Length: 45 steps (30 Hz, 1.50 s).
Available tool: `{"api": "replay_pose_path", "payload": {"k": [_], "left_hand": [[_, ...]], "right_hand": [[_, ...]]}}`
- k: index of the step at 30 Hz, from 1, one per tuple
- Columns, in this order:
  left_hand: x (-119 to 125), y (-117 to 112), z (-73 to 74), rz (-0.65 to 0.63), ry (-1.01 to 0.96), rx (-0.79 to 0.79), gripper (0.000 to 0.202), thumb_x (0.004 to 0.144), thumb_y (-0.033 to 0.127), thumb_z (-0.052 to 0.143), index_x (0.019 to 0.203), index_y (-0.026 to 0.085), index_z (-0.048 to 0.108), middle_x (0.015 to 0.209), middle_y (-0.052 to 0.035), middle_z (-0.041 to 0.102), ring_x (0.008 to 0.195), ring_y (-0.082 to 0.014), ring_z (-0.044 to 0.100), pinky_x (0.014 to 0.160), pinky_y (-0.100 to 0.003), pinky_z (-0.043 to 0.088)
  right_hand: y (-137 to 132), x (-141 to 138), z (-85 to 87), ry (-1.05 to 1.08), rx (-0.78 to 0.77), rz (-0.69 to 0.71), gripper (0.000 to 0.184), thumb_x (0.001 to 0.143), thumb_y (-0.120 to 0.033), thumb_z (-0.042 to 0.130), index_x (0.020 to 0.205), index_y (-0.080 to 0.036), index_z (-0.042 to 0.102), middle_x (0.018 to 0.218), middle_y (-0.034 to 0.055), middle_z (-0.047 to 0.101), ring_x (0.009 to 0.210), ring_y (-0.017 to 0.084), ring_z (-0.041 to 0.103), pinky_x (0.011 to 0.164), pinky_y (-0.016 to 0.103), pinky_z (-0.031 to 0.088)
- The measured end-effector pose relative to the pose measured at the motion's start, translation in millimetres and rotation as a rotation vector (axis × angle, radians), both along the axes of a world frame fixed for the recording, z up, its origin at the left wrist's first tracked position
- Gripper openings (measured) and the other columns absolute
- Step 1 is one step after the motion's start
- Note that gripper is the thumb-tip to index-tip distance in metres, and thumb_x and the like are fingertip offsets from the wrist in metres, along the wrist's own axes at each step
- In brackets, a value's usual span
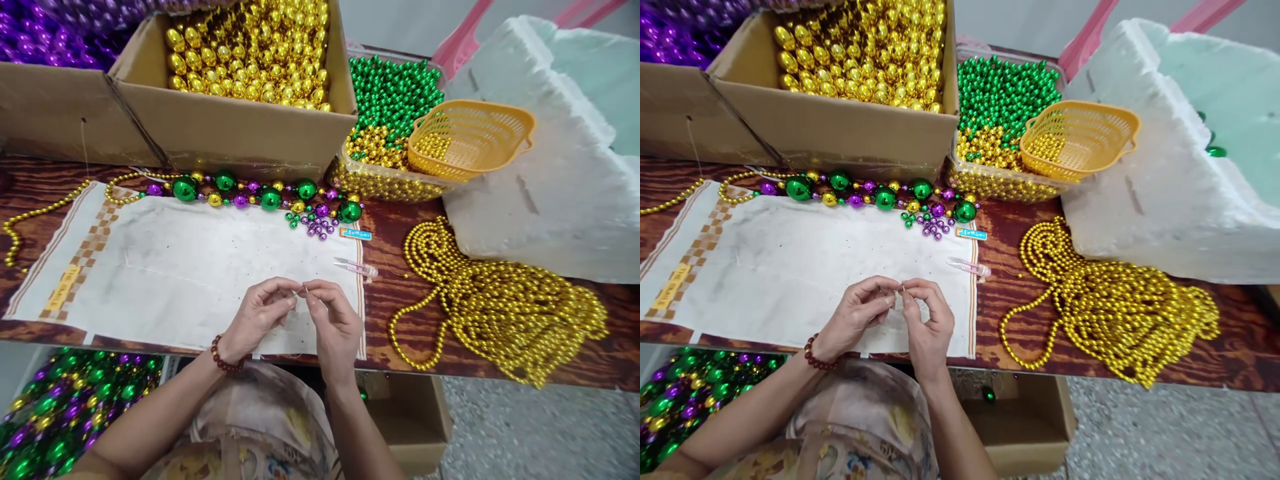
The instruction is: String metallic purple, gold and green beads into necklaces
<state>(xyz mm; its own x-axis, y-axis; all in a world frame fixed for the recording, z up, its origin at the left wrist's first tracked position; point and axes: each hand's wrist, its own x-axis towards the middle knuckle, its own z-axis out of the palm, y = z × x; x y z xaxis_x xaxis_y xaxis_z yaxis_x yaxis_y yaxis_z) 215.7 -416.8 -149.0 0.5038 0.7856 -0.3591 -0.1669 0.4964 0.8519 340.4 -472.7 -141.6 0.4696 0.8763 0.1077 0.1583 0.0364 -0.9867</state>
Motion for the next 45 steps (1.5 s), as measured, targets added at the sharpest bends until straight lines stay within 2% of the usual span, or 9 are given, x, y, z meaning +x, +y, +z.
{"api": "replay_pose_path", "payload": {"k": [6,17,26,35,45], "left_hand": [[0.3,0.8,0.3,0.022,-0.022,-0.04,0.027,0.075,0.032,0.075,0.096,0.015,0.071,0.064,0.0031,0.054,0.048,-0.0034,0.038,0.044,-0.016,0.03],[-3.2,-6.6,-4.5,0.022,0.079,0.169,0.022,0.085,0.028,0.068,0.102,0.016,0.073,0.07,0.0008,0.059,0.056,-0.0056,0.043,0.052,-0.017,0.036],[-2.9,-8.1,-6.1,0.05,0.086,0.259,0.019,0.087,0.027,0.066,0.102,0.017,0.073,0.086,-0.0029,0.067,0.062,-0.0069,0.047,0.056,-0.019,0.039],[-2.5,-7.7,-7.9,0.059,0.07,0.316,0.017,0.089,0.025,0.065,0.103,0.019,0.072,0.093,-0.0033,0.067,0.07,-0.0085,0.053,0.061,-0.02,0.042],[-4.2,-7.1,-5.7,0.05,0.166,0.572,0.017,0.093,0.021,0.06,0.105,0.018,0.071,0.085,-0.0033,0.065,0.069,-0.0094,0.054,0.061,-0.021,0.043]], "right_hand": [[1.2,-1.5,-2.0,-0.028,0.014,0.012,0.011,0.092,-0.02,0.06,0.081,-0.02,0.064,0.094,0.0044,0.066,0.092,0.019,0.062,0.084,0.034,0.048],[1.6,-3.9,0.0,-0.061,0.039,0.012,0.011,0.091,-0.017,0.061,0.081,-0.021,0.064,0.093,0.0026,0.066,0.091,0.017,0.061,0.083,0.032,0.047],[1.0,-4.6,-3.4,-0.049,0.043,0.011,0.011,0.092,-0.019,0.061,0.082,-0.021,0.065,0.093,0.0033,0.066,0.092,0.018,0.062,0.083,0.033,0.048],[1.6,-3.8,-3.0,-0.036,0.025,0.009,0.011,0.091,-0.019,0.061,0.081,-0.021,0.065,0.093,0.0033,0.066,0.091,0.018,0.062,0.083,0.033,0.047],[2.8,-4.9,-3.4,0.028,0.003,-0.012,0.01,0.09,-0.021,0.063,0.082,-0.021,0.068,0.09,0.0032,0.066,0.089,0.018,0.062,0.082,0.033,0.049]]}}
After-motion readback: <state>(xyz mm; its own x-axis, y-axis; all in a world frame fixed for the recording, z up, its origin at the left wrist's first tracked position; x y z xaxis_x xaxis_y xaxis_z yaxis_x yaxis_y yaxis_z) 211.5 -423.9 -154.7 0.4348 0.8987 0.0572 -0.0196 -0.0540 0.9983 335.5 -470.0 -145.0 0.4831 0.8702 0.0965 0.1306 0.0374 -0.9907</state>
